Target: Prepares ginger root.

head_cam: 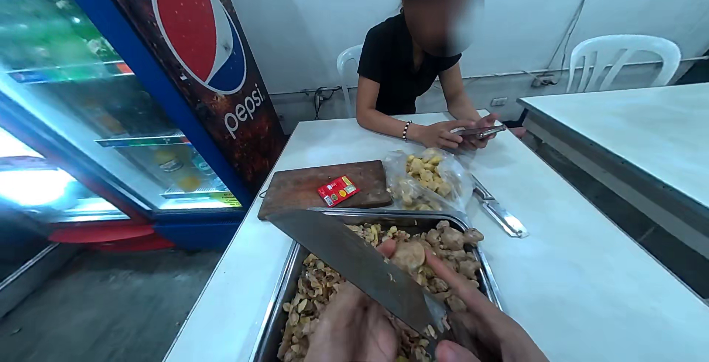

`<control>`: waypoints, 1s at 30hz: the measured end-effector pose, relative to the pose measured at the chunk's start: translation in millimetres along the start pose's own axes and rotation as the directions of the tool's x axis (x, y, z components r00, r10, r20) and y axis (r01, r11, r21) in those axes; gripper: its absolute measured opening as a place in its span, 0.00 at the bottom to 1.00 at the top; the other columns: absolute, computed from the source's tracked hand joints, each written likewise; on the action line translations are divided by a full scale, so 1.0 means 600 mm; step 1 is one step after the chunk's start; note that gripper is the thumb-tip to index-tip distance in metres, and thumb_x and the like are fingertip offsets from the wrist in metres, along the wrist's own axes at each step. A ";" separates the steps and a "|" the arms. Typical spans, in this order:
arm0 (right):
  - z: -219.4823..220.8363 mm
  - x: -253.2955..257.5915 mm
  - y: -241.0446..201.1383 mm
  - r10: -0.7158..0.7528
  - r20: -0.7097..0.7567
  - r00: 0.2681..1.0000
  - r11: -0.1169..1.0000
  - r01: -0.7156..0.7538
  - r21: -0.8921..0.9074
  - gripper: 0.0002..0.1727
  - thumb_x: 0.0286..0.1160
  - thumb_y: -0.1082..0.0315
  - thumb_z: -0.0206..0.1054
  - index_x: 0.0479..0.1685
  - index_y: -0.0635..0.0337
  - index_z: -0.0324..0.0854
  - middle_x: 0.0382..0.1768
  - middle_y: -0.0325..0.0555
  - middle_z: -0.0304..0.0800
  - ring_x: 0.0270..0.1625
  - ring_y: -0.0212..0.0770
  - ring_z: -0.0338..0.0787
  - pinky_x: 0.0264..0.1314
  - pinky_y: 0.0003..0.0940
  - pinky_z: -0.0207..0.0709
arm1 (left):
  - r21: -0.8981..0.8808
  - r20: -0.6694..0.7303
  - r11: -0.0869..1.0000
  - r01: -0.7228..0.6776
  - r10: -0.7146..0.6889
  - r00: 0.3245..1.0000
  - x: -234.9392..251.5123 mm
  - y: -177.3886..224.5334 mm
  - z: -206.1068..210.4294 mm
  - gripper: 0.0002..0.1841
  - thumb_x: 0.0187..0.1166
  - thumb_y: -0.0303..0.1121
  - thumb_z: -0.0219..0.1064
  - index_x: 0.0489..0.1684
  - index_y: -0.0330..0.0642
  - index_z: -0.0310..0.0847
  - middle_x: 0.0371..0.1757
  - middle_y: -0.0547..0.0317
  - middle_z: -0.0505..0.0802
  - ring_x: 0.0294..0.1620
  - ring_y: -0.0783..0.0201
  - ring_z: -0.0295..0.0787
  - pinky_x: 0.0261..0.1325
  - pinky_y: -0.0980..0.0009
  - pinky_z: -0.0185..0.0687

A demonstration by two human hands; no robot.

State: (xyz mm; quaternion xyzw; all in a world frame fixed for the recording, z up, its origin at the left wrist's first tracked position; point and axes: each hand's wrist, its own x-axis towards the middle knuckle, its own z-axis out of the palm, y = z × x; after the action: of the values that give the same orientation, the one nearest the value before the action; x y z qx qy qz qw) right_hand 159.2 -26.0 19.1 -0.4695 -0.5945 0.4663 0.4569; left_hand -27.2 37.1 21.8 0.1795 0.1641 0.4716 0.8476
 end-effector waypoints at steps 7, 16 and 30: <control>0.020 -0.005 0.001 -0.045 0.029 0.999 0.978 0.050 -0.203 0.58 0.73 0.39 0.71 0.95 0.65 0.44 0.80 0.61 0.74 0.39 0.37 0.91 0.45 0.42 0.88 | -0.081 -0.020 0.995 0.058 -0.060 0.998 0.016 -0.026 -0.015 0.22 0.94 0.33 0.43 0.81 0.36 0.65 0.74 0.45 0.84 0.76 0.55 0.82 0.77 0.64 0.78; 0.022 -0.003 -0.016 -0.056 0.006 0.998 0.943 0.055 -0.327 0.68 0.66 0.34 0.74 0.94 0.70 0.38 0.44 0.57 0.93 0.25 0.43 0.86 0.31 0.47 0.84 | 0.071 0.030 0.997 0.004 -0.006 1.000 0.013 -0.030 0.006 0.22 0.94 0.34 0.39 0.83 0.39 0.62 0.67 0.52 0.88 0.67 0.64 0.87 0.70 0.70 0.82; -0.001 0.001 -0.026 -0.051 0.063 0.997 0.894 0.074 -0.442 0.62 0.66 0.33 0.73 0.96 0.61 0.46 0.32 0.50 0.92 0.21 0.44 0.83 0.25 0.49 0.81 | 0.079 0.041 0.996 0.037 -0.041 0.998 0.005 -0.016 0.004 0.21 0.93 0.31 0.40 0.80 0.38 0.65 0.61 0.52 0.90 0.62 0.65 0.89 0.67 0.72 0.84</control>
State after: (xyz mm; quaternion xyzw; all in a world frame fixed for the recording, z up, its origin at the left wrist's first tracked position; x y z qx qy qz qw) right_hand 157.6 -27.5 34.8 -0.5301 -0.7112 0.3150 0.3376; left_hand -17.5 34.9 19.4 0.2195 0.1680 0.4442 0.8522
